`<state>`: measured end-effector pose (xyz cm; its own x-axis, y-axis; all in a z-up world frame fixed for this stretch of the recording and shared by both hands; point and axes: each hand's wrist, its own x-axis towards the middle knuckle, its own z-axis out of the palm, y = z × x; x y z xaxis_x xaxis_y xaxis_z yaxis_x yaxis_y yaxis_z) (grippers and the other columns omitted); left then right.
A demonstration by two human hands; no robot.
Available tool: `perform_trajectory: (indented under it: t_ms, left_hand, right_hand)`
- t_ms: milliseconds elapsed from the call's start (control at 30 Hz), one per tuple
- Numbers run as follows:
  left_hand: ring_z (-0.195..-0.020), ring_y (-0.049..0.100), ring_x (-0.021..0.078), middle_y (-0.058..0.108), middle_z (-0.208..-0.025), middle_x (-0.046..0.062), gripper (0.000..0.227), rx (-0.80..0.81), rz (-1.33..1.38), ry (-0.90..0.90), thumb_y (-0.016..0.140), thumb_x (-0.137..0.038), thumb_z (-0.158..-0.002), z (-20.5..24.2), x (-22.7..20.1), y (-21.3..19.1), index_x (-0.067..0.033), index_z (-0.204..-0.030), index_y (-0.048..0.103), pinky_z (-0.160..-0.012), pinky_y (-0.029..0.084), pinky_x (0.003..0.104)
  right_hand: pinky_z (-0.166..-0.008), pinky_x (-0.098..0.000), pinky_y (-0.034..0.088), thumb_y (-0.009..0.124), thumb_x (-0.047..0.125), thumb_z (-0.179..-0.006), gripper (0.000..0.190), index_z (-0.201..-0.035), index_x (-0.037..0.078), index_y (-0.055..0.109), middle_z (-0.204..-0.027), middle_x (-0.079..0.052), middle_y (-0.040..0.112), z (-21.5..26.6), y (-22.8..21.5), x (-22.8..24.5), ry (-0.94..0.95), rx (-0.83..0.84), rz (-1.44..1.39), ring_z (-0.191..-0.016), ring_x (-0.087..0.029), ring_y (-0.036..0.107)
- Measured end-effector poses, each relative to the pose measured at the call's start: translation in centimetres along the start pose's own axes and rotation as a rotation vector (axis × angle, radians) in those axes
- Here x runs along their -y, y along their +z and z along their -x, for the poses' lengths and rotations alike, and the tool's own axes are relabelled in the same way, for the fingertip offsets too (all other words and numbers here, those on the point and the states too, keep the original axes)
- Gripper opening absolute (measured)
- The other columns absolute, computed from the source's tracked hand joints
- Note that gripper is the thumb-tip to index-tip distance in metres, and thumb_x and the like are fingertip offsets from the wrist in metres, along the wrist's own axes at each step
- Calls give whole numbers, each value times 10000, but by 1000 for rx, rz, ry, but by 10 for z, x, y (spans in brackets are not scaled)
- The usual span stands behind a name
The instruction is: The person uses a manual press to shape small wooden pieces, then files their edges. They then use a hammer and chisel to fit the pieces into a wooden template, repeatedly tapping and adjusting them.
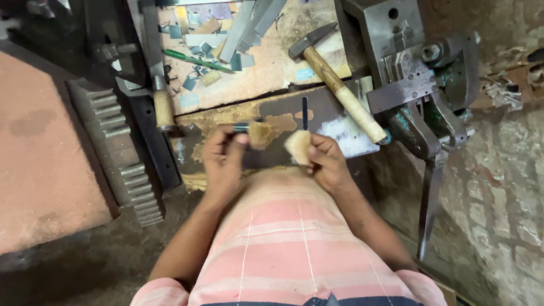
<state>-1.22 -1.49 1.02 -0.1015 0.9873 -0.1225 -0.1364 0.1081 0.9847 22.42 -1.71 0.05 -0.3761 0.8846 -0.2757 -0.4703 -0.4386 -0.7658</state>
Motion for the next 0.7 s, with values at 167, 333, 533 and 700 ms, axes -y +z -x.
perform_trajectory:
  t_ms: [167, 333, 533, 700]
  left_hand:
    - [-825, 489, 50, 577, -926, -38, 200, 126, -7, 95, 571, -209, -1145, -8, -14, -38, -55, -1038, 641, -733, 418, 226]
    - [-853, 542, 113, 599, -911, -3, 195, 526, 320, -321, 592, -196, -1100, -20, -22, -24, -20, -1049, 660, -774, 442, 256]
    - [-932, 627, 109, 688, -1048, 26, 214, 179, -46, 15, 604, -193, -1054, -21, -34, 44, -25, -1166, 675, -841, 515, 272]
    - [-915, 688, 117, 749, -1019, 46, 261, 420, -196, 244, 699, -161, -999, -22, -63, 59, -8, -1209, 718, -838, 550, 284]
  right_hand:
    - [-790, -330, 520, 767, 135, -898, 403, -1276, 15, 695, -1055, -126, 694, -9, 23, 32, -415, -186, 1549, -888, -258, 695]
    - [-814, -264, 558, 707, 37, -921, 553, -1444, 56, 528, -1154, -60, 714, -2, 55, 84, -161, 150, 892, -963, -93, 665]
    - [-653, -227, 535, 771, -23, -863, 621, -1441, 31, 550, -922, -32, 676, 2, 53, 95, -98, 5, 693, -764, -70, 632]
    - [-566, -250, 554, 701, 28, -1002, 384, -1374, -31, 632, -792, -35, 652, -4, 35, 98, -314, -347, 566, -650, -69, 615]
